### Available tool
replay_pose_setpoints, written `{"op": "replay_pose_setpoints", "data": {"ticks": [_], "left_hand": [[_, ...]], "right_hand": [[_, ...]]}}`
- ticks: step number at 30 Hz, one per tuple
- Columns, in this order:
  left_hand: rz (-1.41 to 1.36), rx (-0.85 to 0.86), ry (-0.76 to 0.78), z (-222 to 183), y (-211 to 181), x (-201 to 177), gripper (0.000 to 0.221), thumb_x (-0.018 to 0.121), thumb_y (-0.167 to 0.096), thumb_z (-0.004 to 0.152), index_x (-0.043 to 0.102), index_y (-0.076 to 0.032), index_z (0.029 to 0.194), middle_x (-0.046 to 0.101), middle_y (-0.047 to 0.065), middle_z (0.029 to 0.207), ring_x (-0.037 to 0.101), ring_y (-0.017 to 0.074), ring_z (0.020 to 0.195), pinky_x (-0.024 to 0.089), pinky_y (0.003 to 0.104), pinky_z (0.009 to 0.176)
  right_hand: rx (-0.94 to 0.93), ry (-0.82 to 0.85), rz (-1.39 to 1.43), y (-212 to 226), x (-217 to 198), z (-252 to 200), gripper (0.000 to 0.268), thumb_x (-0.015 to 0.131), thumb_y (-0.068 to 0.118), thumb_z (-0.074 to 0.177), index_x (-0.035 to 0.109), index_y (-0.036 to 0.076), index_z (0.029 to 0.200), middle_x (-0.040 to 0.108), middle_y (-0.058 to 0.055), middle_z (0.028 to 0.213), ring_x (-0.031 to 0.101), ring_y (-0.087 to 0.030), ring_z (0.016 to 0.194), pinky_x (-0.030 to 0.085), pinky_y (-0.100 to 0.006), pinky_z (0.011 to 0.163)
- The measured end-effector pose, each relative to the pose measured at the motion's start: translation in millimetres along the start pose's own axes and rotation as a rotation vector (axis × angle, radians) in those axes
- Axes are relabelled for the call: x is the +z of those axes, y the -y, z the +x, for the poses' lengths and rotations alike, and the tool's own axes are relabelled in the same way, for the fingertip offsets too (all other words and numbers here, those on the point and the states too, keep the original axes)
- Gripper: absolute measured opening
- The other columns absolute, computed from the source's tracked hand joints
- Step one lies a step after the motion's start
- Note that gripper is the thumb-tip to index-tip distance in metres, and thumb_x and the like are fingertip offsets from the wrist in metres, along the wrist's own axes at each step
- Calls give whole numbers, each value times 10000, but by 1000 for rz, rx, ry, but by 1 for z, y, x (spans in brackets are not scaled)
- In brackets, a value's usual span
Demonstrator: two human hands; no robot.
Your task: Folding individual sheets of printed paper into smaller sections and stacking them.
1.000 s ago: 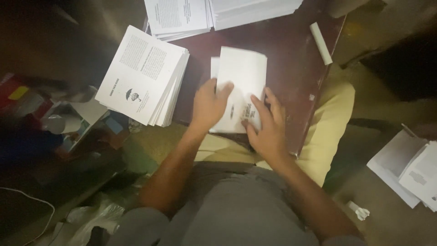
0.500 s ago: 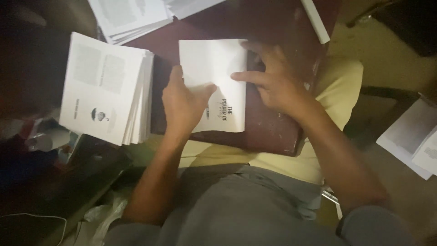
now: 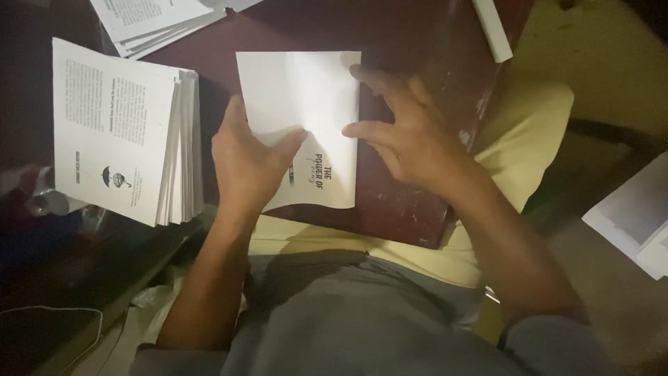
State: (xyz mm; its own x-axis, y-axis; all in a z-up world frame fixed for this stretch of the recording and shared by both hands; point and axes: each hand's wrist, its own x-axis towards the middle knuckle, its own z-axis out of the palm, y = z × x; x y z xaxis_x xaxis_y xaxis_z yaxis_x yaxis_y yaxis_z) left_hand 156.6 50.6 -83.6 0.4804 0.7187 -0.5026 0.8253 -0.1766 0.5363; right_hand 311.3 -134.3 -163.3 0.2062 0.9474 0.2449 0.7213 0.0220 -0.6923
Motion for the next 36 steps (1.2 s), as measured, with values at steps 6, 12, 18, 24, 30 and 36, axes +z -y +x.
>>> {"op": "replay_pose_setpoints", "data": {"ticks": [6,12,18,24,30,36], "left_hand": [[56,34,-31,3,5,5,467,846,-294,803,571,-107,1131,742,50,1042,705,207,867,553,373,687],[41,-31,-9,0,-7,2,473,837,-288,794,597,-128,1169,741,13,1073,723,190,941,584,365,767],[83,-82,6,1,-7,3,507,845,-328,792,582,-132,1179,740,24,1091,720,211,960,582,376,766],[45,-58,9,0,-5,3,483,825,-302,804,584,-125,1184,728,21,1078,715,198,955,585,364,760],[65,43,-24,3,3,5,494,838,-317,807,587,-111,1179,738,32,1060,710,207,907,559,372,752],[30,168,-61,3,16,5,498,847,-310,802,593,-91,1169,757,52,1027,714,204,846,545,366,714]], "right_hand": [[29,9,22,3,-5,-1,254,741,-32,978,754,154,1150,441,-229,1588,524,-486,1306,457,-581,1036],[-2,-8,34,1,-5,-3,192,777,-6,967,756,120,1109,458,-263,1566,571,-452,1326,426,-594,1037],[26,8,21,4,-6,-2,170,757,-3,992,754,135,1092,468,-251,1560,560,-459,1173,448,-559,953],[31,10,-53,7,-5,-4,156,727,-1,992,738,111,1100,462,-220,1567,531,-467,1208,523,-570,953],[4,18,-110,3,0,-8,262,728,-48,943,743,142,1123,427,-188,1607,537,-454,1230,521,-551,960],[-15,-8,-164,8,5,-14,223,726,12,971,764,140,1149,475,-189,1595,579,-458,1256,501,-574,941]]}}
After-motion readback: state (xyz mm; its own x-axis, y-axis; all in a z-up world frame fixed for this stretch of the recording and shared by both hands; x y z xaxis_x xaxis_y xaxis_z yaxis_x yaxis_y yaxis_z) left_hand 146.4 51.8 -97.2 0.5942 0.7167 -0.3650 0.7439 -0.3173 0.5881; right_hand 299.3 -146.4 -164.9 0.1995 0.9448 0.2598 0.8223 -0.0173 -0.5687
